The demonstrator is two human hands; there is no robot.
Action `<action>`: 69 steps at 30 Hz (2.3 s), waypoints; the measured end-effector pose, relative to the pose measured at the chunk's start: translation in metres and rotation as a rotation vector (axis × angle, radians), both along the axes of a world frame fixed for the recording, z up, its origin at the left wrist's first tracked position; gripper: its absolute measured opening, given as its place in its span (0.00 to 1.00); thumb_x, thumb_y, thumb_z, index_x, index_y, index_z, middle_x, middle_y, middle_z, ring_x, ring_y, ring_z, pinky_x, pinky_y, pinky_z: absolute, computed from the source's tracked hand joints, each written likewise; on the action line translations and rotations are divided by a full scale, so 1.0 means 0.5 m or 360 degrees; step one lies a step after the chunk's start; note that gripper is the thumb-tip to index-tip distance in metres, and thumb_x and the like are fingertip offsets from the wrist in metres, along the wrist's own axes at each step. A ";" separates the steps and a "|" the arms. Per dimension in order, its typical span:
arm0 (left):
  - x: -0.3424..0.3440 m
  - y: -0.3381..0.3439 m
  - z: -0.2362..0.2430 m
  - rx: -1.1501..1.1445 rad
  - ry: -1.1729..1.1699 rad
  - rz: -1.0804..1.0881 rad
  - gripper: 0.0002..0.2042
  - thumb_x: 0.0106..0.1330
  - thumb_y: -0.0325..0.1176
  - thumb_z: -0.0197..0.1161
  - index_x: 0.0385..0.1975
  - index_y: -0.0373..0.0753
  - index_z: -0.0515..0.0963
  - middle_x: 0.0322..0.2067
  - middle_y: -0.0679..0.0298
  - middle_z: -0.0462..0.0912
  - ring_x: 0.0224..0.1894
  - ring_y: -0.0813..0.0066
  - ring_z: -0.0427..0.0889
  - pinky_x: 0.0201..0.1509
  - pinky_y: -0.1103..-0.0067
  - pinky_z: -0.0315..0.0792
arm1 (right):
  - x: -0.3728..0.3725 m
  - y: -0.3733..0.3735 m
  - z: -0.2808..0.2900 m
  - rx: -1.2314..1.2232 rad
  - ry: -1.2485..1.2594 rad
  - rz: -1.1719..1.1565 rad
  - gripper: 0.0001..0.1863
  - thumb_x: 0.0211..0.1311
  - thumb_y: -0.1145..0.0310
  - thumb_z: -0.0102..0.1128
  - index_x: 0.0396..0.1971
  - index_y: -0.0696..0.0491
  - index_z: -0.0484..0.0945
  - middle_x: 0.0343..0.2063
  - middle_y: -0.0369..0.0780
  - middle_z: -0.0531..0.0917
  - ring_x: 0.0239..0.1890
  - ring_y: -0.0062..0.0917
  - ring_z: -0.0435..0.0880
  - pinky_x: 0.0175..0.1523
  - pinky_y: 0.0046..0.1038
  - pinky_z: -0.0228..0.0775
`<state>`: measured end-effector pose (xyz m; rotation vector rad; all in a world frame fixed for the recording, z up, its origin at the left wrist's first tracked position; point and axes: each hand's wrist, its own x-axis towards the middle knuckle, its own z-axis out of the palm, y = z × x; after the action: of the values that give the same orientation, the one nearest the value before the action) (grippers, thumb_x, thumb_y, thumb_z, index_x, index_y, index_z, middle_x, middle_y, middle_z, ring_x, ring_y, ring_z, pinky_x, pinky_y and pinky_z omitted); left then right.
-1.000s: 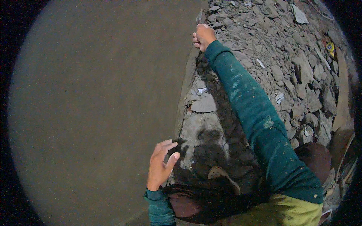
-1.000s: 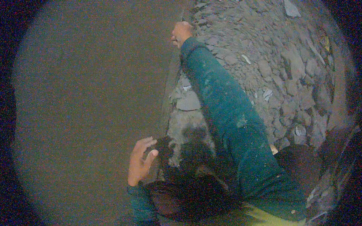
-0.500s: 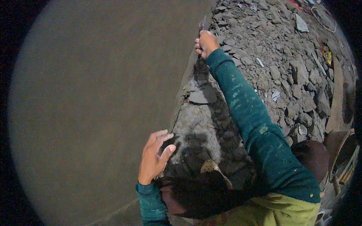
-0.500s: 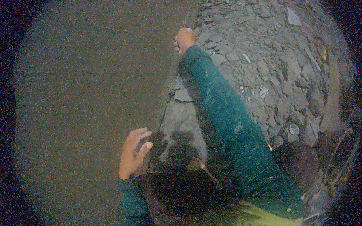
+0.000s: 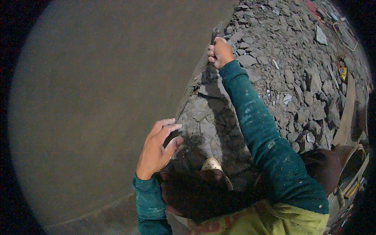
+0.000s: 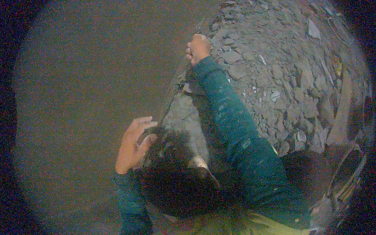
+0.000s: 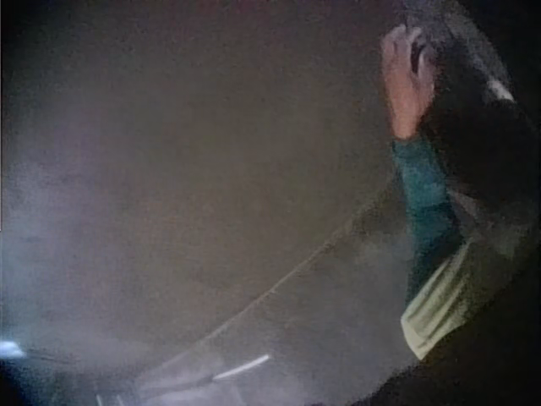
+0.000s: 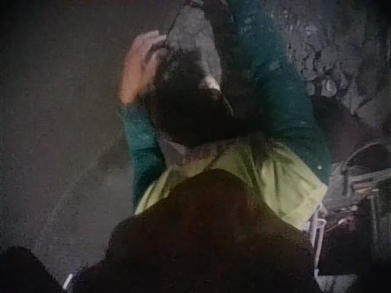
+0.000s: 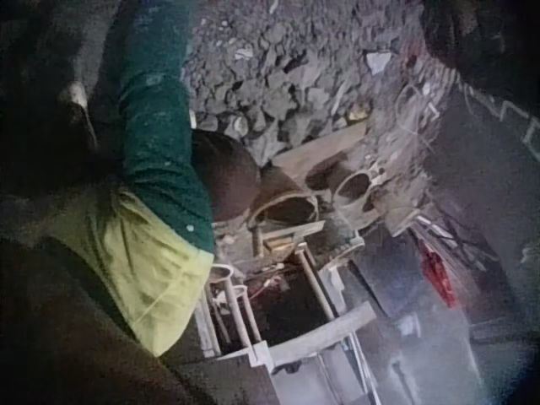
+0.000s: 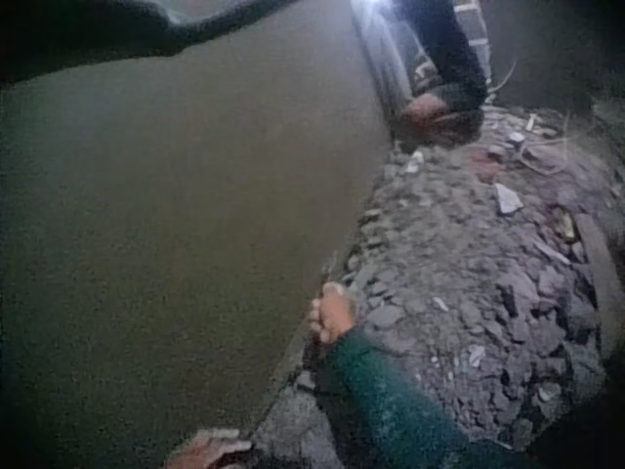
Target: The person smooths a freshly plastered wall using a rectangular float, moving it in circular and vertical strokes. The person then uses a trowel to scrape and level the lower edge of the wall where it meets the debris-covered floor.
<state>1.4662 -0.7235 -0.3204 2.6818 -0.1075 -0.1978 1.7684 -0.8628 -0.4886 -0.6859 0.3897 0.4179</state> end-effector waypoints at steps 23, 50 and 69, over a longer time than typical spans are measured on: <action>-0.041 -0.119 0.131 0.0151 0.0225 0.0434 0.23 0.59 0.23 0.71 0.57 0.38 0.81 0.63 0.45 0.76 0.63 0.42 0.79 0.67 0.63 0.73 | -0.164 0.037 0.021 0.0098 0.0061 0.0010 0.13 0.75 0.61 0.45 0.55 0.44 0.67 0.27 0.35 0.72 0.19 0.19 0.65 0.19 0.24 0.53; -0.343 0.069 0.053 -0.0269 0.0265 0.0584 0.23 0.70 0.40 0.68 0.61 0.39 0.78 0.64 0.46 0.76 0.67 0.43 0.75 0.69 0.62 0.70 | -0.276 0.120 -0.028 -0.0032 0.0013 0.0181 0.04 0.75 0.60 0.42 0.43 0.41 0.65 0.29 0.36 0.72 0.19 0.24 0.66 0.21 0.32 0.57; -0.509 0.079 0.113 0.0066 0.0177 0.0992 0.22 0.73 0.43 0.64 0.60 0.36 0.79 0.62 0.41 0.78 0.66 0.42 0.76 0.70 0.60 0.67 | -0.466 0.199 0.008 -0.0103 0.0003 0.0219 0.04 0.79 0.62 0.42 0.40 0.42 0.63 0.26 0.31 0.69 0.21 0.19 0.64 0.23 0.26 0.51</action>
<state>1.2119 -0.6842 -0.2638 2.5923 0.7598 -0.1483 1.5354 -0.7635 -0.4848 -0.7780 0.3603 0.5384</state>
